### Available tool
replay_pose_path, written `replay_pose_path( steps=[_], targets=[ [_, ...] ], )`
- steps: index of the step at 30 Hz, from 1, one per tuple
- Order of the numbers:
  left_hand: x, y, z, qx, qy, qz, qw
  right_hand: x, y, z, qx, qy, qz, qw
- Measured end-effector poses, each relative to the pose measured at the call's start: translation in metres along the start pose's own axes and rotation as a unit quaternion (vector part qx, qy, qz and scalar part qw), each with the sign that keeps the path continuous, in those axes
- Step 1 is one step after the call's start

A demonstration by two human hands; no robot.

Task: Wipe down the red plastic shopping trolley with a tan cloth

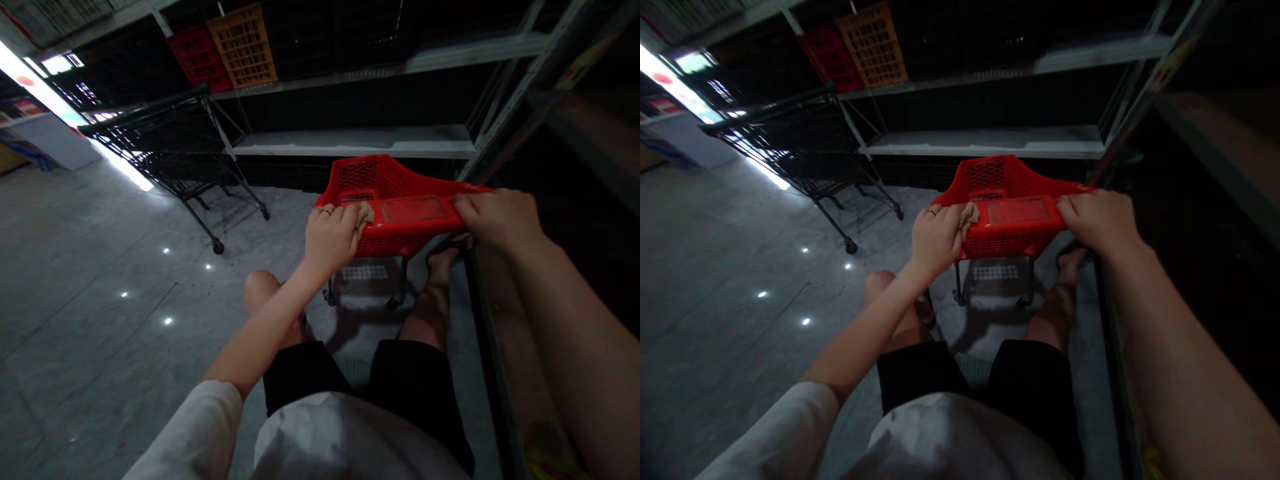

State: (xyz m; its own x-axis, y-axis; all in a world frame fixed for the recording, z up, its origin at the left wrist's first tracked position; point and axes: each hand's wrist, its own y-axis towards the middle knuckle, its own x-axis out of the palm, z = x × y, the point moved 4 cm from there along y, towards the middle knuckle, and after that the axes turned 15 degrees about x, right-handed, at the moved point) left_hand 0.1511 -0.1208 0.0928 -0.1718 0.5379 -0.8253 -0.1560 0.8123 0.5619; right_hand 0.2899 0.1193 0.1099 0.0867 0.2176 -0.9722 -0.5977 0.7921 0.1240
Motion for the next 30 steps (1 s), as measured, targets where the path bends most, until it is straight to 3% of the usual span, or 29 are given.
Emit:
replay_pose_path(
  steps=[3, 7, 10, 15, 18, 20, 23, 26, 28, 30],
  targets=[
    [0.022, -0.002, 0.040, -0.074, -0.022, 0.108, 0.991, -0.003, 0.001, 0.003, -0.011, 0.024, 0.004, 1.000],
    [0.048, -0.009, 0.051, -0.040, -0.080, 0.163, 0.983, -0.007, -0.008, -0.001, -0.006, 0.039, 0.016, 0.999],
    [0.047, -0.023, 0.032, 0.028, -0.075, 0.147, 0.986, -0.008, -0.017, -0.009, -0.017, 0.044, 0.028, 0.998],
    [0.004, -0.045, -0.039, 0.089, -0.015, 0.100, 0.991, 0.003, -0.015, -0.013, -0.055, 0.036, 0.035, 0.997],
    [-0.011, -0.034, -0.076, 0.119, -0.032, 0.002, 0.992, 0.017, 0.006, -0.002, -0.062, 0.034, 0.046, 0.996],
    [-0.009, -0.019, -0.081, 0.140, -0.052, -0.072, 0.986, 0.026, 0.023, 0.009, -0.052, 0.025, 0.058, 0.997],
    [0.008, 0.006, -0.058, 0.103, -0.044, -0.117, 0.987, 0.030, 0.037, 0.019, -0.054, 0.055, 0.094, 0.993],
    [0.019, 0.021, -0.018, -0.027, 0.011, -0.054, 0.998, 0.026, 0.025, 0.013, -0.064, 0.179, 0.138, 0.972],
    [0.021, 0.025, 0.015, -0.051, 0.022, -0.028, 0.998, 0.024, 0.009, 0.000, -0.059, 0.257, 0.167, 0.950],
    [0.018, 0.025, 0.046, -0.031, 0.017, -0.018, 0.999, 0.024, -0.004, -0.009, -0.022, 0.306, 0.188, 0.933]
  ],
)
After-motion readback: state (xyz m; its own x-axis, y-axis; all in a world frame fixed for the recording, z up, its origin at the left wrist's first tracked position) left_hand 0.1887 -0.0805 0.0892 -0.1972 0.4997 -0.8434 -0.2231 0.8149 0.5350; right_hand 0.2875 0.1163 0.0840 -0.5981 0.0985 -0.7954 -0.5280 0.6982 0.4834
